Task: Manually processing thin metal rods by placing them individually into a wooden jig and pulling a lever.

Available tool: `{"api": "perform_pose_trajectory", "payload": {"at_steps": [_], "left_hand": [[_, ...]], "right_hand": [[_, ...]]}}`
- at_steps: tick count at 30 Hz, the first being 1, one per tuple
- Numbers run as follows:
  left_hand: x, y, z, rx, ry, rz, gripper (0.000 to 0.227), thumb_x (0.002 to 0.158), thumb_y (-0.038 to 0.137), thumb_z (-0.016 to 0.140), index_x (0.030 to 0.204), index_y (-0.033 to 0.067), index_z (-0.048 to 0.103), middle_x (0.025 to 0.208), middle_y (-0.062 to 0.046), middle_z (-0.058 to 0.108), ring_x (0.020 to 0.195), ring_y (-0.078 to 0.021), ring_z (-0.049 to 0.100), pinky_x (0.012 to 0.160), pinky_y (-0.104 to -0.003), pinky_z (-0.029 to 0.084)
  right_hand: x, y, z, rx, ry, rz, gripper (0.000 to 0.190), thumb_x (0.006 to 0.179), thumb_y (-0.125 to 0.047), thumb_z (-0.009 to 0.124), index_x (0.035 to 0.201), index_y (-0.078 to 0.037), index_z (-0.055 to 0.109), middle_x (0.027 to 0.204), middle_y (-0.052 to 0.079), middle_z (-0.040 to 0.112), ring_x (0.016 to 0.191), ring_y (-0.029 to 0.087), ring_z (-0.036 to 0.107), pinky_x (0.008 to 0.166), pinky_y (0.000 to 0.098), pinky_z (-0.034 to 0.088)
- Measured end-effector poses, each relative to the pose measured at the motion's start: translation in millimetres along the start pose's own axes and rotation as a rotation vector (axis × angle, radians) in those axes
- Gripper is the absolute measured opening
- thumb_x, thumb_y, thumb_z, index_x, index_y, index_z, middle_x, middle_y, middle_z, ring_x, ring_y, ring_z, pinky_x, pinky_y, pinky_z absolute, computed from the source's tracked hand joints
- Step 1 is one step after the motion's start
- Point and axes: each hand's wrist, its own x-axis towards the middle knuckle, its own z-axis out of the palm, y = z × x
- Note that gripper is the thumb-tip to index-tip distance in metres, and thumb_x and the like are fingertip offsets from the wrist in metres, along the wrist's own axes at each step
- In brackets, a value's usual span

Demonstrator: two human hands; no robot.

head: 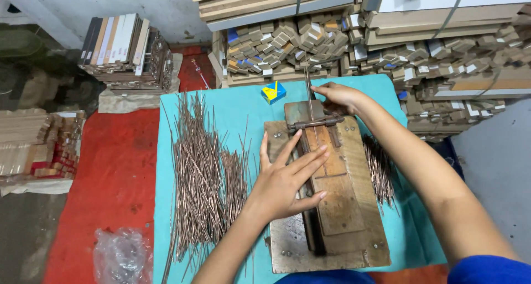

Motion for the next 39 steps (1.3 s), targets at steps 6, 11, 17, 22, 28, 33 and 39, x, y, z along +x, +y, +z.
{"api": "perform_pose_trajectory", "payload": {"at_steps": [6, 11, 17, 22, 28, 33, 39], "left_hand": [[0, -3, 1, 0.015, -0.045, -0.019, 0.069, 0.087, 0.058, 0.055, 0.148, 0.0267, 0.053, 0.155, 0.011, 0.053, 0.155, -0.0340, 0.027, 0.114, -0.083, -0.001], [0, -2, 0, 0.030, -0.053, -0.012, 0.069, 0.088, 0.058, 0.053, 0.150, 0.0271, 0.051, 0.157, 0.013, 0.050, 0.156, -0.0339, 0.024, 0.113, -0.084, -0.002], [2, -6, 2, 0.192, -0.101, 0.008, 0.076, 0.093, 0.064, 0.046, 0.160, 0.0293, 0.035, 0.165, 0.018, 0.034, 0.160, -0.0277, 0.011, 0.112, -0.085, -0.005], [0, -4, 7, 0.239, -0.103, -0.003, 0.080, 0.093, 0.064, 0.046, 0.163, 0.0313, 0.028, 0.168, 0.019, 0.029, 0.161, -0.0260, 0.009, 0.111, -0.085, -0.004], [-2, -3, 10, 0.258, -0.114, -0.015, 0.081, 0.093, 0.065, 0.046, 0.164, 0.0311, 0.025, 0.169, 0.017, 0.027, 0.160, -0.0274, 0.010, 0.109, -0.086, -0.007], [-3, -6, 13, 0.296, -0.123, -0.017, 0.075, 0.099, 0.067, 0.035, 0.165, 0.0310, 0.022, 0.170, 0.017, 0.023, 0.160, -0.0264, 0.008, 0.110, -0.085, -0.008], [-2, -7, 13, 0.114, -0.025, 0.013, 0.068, 0.095, 0.054, 0.041, 0.158, 0.0272, 0.041, 0.162, 0.011, 0.044, 0.157, -0.0296, 0.023, 0.111, -0.085, -0.002]], "right_hand": [[12, -45, -4, 0.593, 0.009, 0.004, 0.048, 0.098, -0.037, 0.070, 0.127, -0.013, 0.041, 0.091, 0.005, 0.048, 0.065, 0.008, 0.059, 0.053, 0.0205, 0.056], [41, -48, 6, 0.543, 0.213, -0.081, 0.044, 0.088, -0.042, 0.076, 0.115, -0.013, 0.056, 0.083, 0.006, 0.048, 0.062, 0.012, 0.052, 0.042, 0.0192, 0.042], [-58, -113, -5, 0.467, 0.534, -0.704, 0.016, 0.097, -0.015, 0.071, 0.107, -0.013, 0.058, 0.078, -0.005, 0.055, 0.060, 0.004, 0.045, 0.052, 0.0188, 0.036], [-102, -113, -9, 0.269, 0.635, -1.386, 0.022, 0.103, 0.004, 0.063, 0.115, -0.010, 0.050, 0.091, 0.002, 0.043, 0.077, 0.011, 0.040, 0.071, 0.0273, 0.035], [-180, -118, 15, 0.293, 0.687, -1.646, 0.028, 0.099, -0.016, 0.060, 0.121, -0.008, 0.044, 0.106, 0.006, 0.043, 0.093, 0.017, 0.042, 0.080, 0.0306, 0.036], [-207, -94, 24, 0.458, 0.582, -1.764, 0.026, 0.093, -0.025, 0.066, 0.100, -0.016, 0.042, 0.083, -0.001, 0.039, 0.065, 0.011, 0.037, 0.051, 0.0223, 0.038], [-230, -43, 42, 0.550, 0.495, -1.833, 0.034, 0.083, -0.020, 0.070, 0.074, -0.014, 0.037, 0.070, 0.002, 0.031, 0.058, 0.016, 0.031, 0.056, 0.0332, 0.035]]}}
